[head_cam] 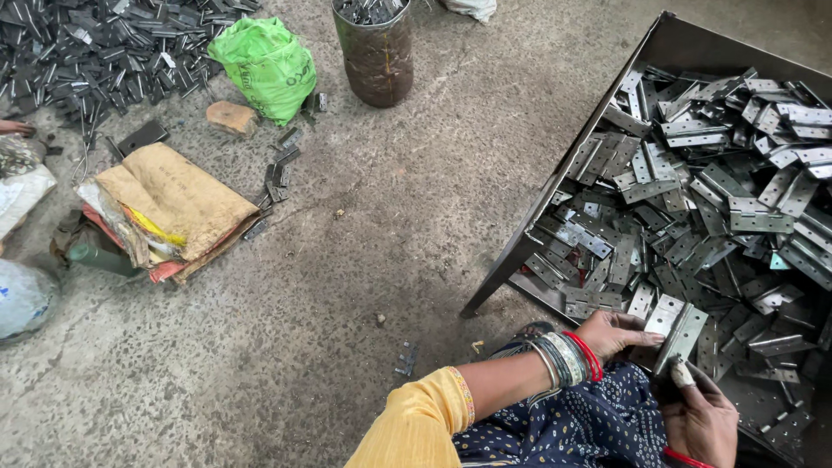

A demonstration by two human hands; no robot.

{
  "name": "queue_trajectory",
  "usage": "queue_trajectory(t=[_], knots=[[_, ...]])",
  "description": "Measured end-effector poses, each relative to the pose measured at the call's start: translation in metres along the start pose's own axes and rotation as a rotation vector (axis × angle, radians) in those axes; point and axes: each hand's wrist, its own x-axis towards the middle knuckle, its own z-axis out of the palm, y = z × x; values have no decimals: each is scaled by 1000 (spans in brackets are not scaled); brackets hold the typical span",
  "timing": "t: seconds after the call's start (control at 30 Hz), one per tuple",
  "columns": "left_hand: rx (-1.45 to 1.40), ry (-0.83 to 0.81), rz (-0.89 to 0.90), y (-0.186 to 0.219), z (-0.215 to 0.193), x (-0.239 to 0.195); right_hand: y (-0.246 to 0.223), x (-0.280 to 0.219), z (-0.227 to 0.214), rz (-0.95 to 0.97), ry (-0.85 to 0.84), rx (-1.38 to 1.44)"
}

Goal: The person picks up metal hinges from a bin and places them individually onto a machine. They operate a lever by hand to punch the hinges and then remove them.

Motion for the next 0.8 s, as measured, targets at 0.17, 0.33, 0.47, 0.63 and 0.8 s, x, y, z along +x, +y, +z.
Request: queue_trajectory(t=[0.17,0.33,0.47,0.63,0.8], knots=[[521,167,143,16,16,-21,-7,-20,29,-251,133,-495],[367,-11,83,30,6,-11,-14,-8,16,-176,14,-308],[141,-87,-33,45,2,-12,-23,0,9,65,-43,-249],[190,-65,-101,58,11,-39,-14,-21,19,76,-36,-108],[281,-108,-80,50,21,-49,-18,-60,31,28,61,-111]])
